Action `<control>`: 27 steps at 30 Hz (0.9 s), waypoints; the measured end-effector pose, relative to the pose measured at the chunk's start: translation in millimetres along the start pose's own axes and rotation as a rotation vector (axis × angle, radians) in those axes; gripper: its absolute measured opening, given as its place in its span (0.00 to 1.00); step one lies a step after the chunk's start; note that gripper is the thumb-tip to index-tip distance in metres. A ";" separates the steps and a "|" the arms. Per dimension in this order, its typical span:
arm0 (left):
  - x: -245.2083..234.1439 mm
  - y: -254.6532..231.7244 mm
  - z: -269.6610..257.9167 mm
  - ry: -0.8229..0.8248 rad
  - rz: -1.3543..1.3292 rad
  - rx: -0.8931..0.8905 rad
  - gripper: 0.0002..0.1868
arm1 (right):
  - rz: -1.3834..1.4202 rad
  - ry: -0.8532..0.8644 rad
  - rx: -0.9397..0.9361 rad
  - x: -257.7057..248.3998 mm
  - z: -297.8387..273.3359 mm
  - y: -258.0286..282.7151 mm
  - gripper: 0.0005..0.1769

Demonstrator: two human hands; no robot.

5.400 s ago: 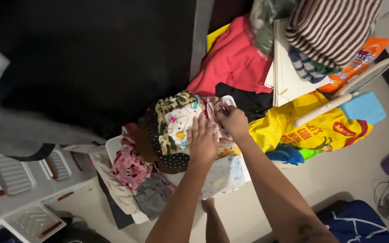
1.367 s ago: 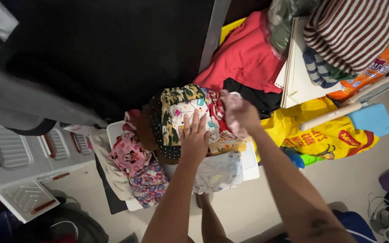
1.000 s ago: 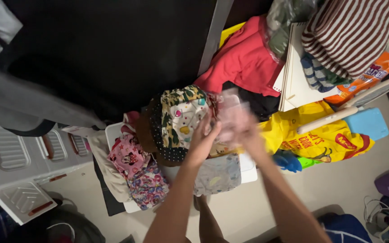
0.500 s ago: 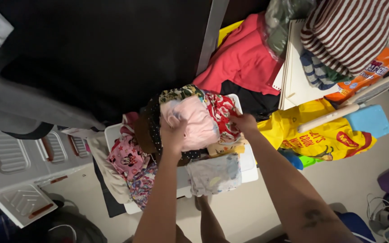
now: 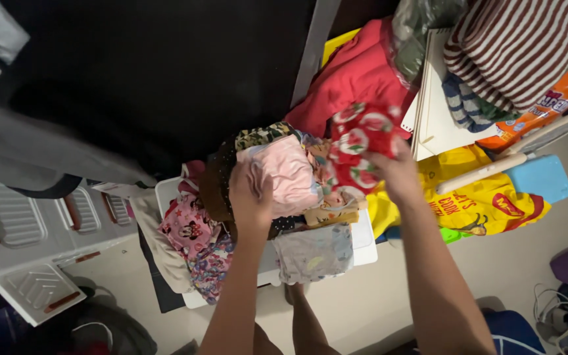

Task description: Organizing and putting baby clothes into a plastic dresser drawer.

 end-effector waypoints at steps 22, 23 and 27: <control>-163.1 269.7 -228.5 0.036 -0.389 -0.980 0.19 | -0.252 0.687 0.409 205.7 -239.6 -353.5 0.17; -161.5 280.0 -227.5 0.064 -0.209 -0.940 0.19 | -0.316 0.667 0.373 209.2 -238.5 -359.3 0.17; -150.7 295.7 -206.6 -0.023 -0.151 -0.877 0.25 | -0.506 0.549 0.334 221.4 -226.1 -357.5 0.18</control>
Point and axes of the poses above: each hand's wrist, its own z-axis towards the middle knuckle, its own x-axis out of the palm, y = z × x, the point moved 6 cm from there along z, towards the middle knuckle, and after that the axes turned 5 degrees about -x, right-handed, at the moved point
